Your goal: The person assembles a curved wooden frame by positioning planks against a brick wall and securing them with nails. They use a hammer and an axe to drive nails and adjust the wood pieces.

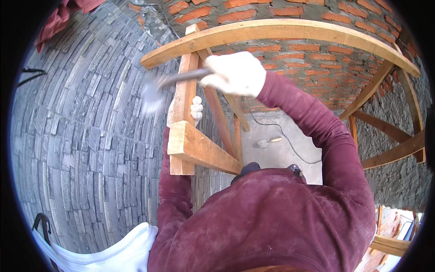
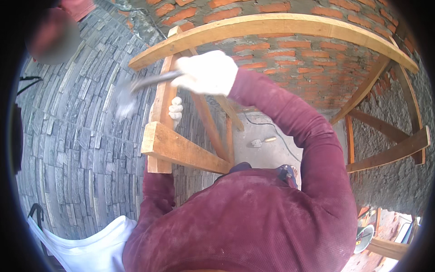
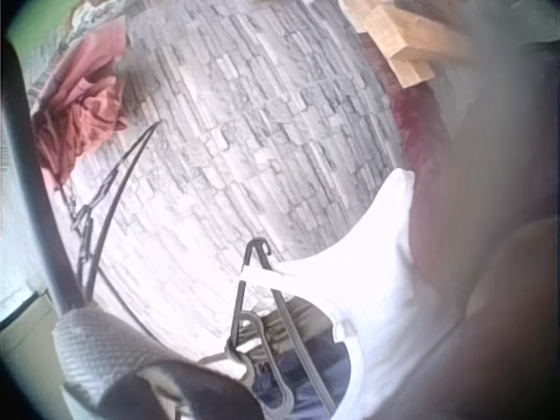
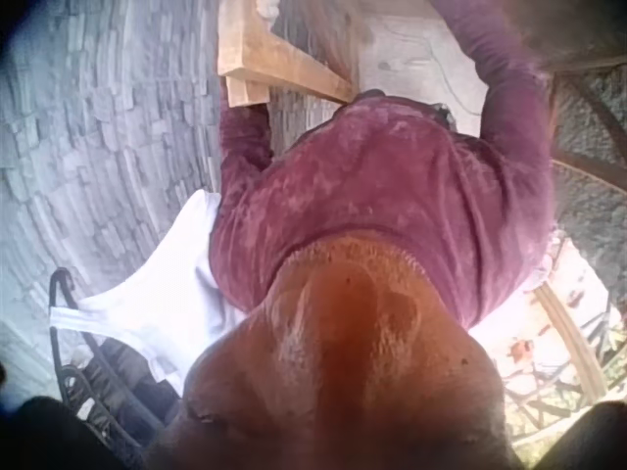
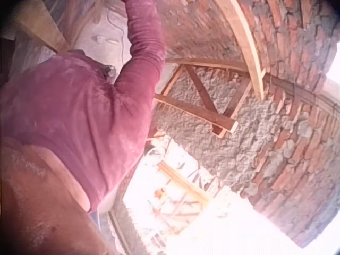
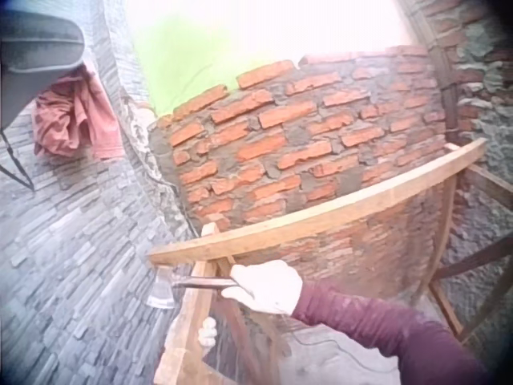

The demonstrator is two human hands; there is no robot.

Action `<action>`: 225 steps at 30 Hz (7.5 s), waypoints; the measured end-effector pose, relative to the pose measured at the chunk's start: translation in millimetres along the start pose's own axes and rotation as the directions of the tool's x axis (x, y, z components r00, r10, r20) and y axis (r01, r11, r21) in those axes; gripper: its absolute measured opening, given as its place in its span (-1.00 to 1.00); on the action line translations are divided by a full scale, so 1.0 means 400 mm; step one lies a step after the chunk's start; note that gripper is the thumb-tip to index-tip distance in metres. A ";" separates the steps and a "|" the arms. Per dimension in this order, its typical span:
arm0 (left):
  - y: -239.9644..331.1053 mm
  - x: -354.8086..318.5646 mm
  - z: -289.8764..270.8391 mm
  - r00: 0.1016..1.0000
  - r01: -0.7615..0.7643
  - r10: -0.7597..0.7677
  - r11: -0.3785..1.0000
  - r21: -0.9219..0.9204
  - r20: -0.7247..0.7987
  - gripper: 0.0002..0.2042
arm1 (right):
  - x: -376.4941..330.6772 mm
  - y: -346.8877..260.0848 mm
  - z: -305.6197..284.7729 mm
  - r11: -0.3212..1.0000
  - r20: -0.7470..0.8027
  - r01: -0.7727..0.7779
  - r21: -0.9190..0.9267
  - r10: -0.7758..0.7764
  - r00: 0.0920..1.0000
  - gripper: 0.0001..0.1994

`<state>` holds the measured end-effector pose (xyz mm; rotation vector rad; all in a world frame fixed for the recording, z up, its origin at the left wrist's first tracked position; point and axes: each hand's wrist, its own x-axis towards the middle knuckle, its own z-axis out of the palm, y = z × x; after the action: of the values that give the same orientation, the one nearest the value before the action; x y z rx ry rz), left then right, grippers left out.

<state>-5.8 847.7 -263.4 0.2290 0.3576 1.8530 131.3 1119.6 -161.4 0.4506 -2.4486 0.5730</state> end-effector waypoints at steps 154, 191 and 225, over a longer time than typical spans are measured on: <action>-0.419 -0.254 0.328 -0.110 0.604 0.869 -0.327 0.727 0.483 -0.16 | 0.110 0.515 0.680 0.943 0.294 -0.306 0.129 0.259 0.920 -0.73; -0.387 -0.300 0.324 -0.003 0.598 0.715 -0.559 0.574 0.699 -0.32 | 0.163 -0.052 -0.349 0.897 0.495 0.151 -0.416 0.084 0.865 -0.62; -0.371 -0.286 0.294 0.005 0.660 0.636 -0.582 0.476 0.771 -0.53 | 0.347 -0.085 -0.306 0.451 0.677 0.678 -0.580 -0.196 0.710 -0.67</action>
<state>200.7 795.1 -203.7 -0.3060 -1.8141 -0.5628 94.3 1125.0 23.1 0.9127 -2.5405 -1.0555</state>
